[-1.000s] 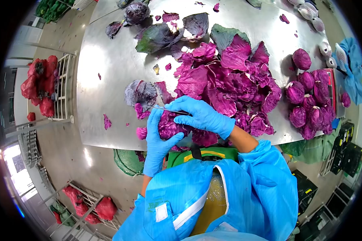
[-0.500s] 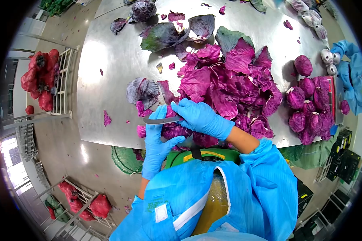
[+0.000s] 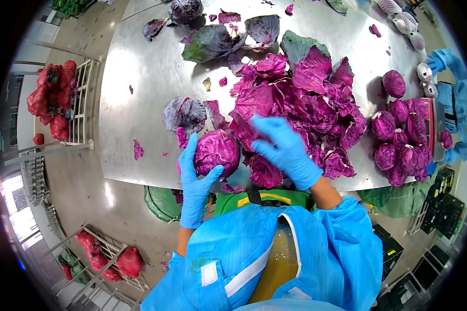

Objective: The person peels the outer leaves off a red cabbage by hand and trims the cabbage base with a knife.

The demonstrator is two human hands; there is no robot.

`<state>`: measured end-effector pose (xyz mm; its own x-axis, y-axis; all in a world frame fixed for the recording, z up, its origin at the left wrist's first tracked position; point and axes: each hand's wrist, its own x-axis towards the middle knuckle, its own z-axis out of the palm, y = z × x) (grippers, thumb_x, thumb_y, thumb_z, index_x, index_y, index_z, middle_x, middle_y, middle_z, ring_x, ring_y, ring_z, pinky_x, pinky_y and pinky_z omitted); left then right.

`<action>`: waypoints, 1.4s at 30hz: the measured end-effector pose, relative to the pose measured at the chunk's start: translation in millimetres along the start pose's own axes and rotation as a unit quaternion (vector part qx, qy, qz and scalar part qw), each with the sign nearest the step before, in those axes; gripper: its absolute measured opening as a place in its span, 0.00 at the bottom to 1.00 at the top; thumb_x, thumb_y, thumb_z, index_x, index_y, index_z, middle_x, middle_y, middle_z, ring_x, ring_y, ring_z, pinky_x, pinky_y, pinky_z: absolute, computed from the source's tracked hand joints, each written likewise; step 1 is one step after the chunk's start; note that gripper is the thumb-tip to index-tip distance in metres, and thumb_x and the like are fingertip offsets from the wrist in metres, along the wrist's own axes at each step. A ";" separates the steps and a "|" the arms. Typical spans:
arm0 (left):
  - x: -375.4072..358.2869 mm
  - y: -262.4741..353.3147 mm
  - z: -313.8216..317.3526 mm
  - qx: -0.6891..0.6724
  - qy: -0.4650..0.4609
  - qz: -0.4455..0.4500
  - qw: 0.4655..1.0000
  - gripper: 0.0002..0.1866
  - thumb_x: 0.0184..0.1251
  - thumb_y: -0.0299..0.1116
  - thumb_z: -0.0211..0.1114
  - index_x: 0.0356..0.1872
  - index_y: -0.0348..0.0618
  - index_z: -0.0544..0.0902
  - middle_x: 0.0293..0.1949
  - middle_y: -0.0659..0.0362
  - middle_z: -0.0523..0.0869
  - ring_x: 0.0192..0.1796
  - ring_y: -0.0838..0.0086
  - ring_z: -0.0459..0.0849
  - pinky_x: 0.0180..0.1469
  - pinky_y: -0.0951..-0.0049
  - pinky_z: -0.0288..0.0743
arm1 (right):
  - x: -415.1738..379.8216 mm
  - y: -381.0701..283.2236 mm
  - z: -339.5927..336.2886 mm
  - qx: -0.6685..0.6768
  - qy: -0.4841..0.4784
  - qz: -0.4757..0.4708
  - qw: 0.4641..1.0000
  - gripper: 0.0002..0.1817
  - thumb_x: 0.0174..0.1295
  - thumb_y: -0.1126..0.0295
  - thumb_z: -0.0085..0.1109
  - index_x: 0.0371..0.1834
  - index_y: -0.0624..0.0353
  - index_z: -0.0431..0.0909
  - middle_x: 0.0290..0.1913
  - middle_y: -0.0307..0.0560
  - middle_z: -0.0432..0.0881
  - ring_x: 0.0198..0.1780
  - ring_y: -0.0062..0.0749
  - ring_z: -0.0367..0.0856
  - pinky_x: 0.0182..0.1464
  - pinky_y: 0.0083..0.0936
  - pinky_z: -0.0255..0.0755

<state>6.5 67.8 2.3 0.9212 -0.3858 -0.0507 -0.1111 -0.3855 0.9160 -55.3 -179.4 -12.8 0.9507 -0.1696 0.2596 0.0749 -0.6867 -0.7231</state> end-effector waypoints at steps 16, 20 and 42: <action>13.1 -29.0 3.9 -0.072 -0.034 -0.005 0.997 0.51 0.47 0.40 0.82 0.73 0.42 0.62 0.67 0.53 0.69 0.68 0.65 0.69 0.71 0.62 0.63 | 19.0 -20.7 23.6 -0.015 -0.166 -0.062 0.984 0.33 0.56 0.45 0.66 0.59 0.56 0.76 0.49 0.47 0.77 0.41 0.44 0.83 0.39 0.37 0.79; 16.7 -24.9 2.1 -0.027 -0.029 0.017 0.999 0.49 0.48 0.42 0.81 0.73 0.43 0.65 0.65 0.52 0.70 0.67 0.62 0.70 0.72 0.61 0.62 | 13.9 -11.3 27.2 0.078 -0.147 -0.044 0.985 0.34 0.58 0.46 0.64 0.64 0.54 0.74 0.51 0.46 0.78 0.42 0.43 0.83 0.39 0.36 0.79; -9.4 -23.9 14.2 -0.009 0.081 0.026 0.996 0.48 0.50 0.37 0.79 0.73 0.37 0.63 0.66 0.50 0.71 0.67 0.60 0.71 0.73 0.61 0.60 | -6.4 54.1 14.6 -0.214 0.105 -0.007 0.971 0.13 0.51 0.65 0.67 0.42 0.47 0.83 0.27 0.46 0.78 0.22 0.39 0.80 0.22 0.34 0.74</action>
<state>-4.7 68.7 -24.7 0.9624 -0.2647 0.0605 -0.1551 -0.3528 0.9228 -53.0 -205.1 -63.0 0.8647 -0.2686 0.4245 -0.0881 -0.9131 -0.3981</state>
